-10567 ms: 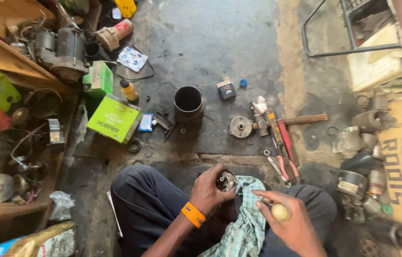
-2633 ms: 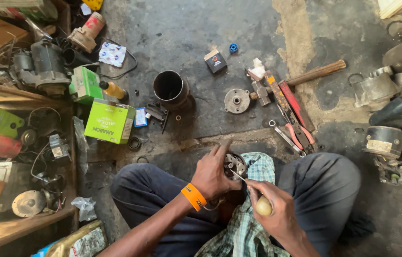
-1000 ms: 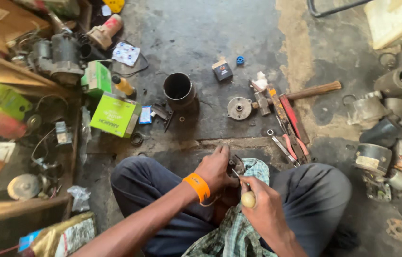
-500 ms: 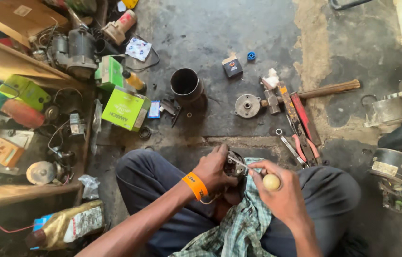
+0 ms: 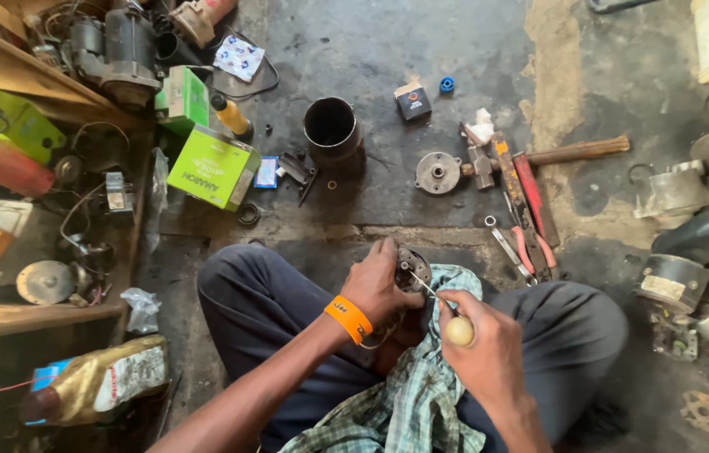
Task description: The person sits on the floor and uses a screwdriver to work on a small electric motor held in their left hand. They repeatedly insert and turn the screwdriver into the motor housing while surrounded by tools and parts.
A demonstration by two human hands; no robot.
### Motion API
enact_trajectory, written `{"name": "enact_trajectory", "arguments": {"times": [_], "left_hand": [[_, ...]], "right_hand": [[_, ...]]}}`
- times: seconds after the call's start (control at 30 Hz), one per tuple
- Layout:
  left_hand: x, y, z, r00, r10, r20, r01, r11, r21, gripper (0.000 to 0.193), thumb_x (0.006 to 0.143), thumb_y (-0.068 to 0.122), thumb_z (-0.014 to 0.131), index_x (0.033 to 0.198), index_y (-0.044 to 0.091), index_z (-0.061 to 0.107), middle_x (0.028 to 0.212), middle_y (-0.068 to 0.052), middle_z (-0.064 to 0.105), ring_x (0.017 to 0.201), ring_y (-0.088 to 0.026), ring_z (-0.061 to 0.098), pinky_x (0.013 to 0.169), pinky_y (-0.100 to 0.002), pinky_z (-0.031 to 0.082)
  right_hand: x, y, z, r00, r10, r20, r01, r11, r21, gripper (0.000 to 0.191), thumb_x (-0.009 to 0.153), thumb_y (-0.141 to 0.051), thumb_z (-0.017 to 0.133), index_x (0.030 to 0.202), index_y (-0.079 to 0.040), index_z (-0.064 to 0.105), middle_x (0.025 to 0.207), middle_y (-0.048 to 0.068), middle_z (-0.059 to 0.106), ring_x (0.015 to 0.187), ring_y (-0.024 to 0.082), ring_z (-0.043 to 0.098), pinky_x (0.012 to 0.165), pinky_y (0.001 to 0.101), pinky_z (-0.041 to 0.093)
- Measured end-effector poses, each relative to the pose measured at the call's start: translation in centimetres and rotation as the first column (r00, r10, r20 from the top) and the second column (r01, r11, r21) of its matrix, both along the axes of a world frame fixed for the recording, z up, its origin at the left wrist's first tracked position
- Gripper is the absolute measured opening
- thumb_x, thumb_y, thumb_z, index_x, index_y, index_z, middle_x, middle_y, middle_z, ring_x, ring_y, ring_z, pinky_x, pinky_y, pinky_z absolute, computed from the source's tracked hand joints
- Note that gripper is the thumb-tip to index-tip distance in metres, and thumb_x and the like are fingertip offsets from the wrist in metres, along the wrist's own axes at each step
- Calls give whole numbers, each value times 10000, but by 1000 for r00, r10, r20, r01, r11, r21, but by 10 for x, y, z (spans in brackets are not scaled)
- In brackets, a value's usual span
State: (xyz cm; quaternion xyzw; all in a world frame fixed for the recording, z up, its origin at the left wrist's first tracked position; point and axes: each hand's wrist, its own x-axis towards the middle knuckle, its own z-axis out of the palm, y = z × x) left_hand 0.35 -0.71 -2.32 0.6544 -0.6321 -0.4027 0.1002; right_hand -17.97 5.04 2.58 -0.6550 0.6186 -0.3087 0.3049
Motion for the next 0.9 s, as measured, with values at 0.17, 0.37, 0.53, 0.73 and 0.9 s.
{"name": "enact_trajectory", "arguments": {"times": [0.17,0.37,0.53,0.73,0.9], "left_hand": [[-6,4,7,999,39,-22,-40,999,-33,791,615,335,925,1160,-17,472,1243,-263,588,1079,-520,611,877,-558,524],[-4,4,9,998,57,-28,-57,998,-18,794,627,355,919,1178,-9,478,1252,-262,585,1069,-517,620,873,-554,527],[-5,8,9,997,71,-29,-72,997,-27,877,636,372,906,1285,-13,458,1267,-263,573,1063,-509,627,869,-547,532],[-2,11,10,995,83,-61,-88,992,-86,954,610,366,899,1391,19,474,1245,-232,592,1058,-461,639,858,-530,536],[-3,13,8,993,104,-53,-110,987,-119,891,588,381,903,1322,24,546,1232,-213,603,1057,-447,627,850,-533,520]], "right_hand": [[4,5,-9,997,-27,66,33,995,-97,205,835,-31,743,1038,-57,734,907,144,760,795,268,769,681,339,569],[6,4,-14,999,0,39,5,990,-138,226,816,-16,741,1041,-38,729,930,147,763,805,272,770,691,336,572],[7,2,-13,1000,19,9,-17,990,-143,215,818,-14,741,1032,-38,735,926,148,763,811,286,765,694,345,572],[9,2,-13,998,22,-59,-33,981,-191,174,830,-34,746,1003,-45,730,924,145,763,821,302,759,680,361,576],[11,1,-7,998,9,-66,-20,985,-169,189,824,-47,749,1013,-57,742,908,143,764,790,308,759,655,363,572]]}}
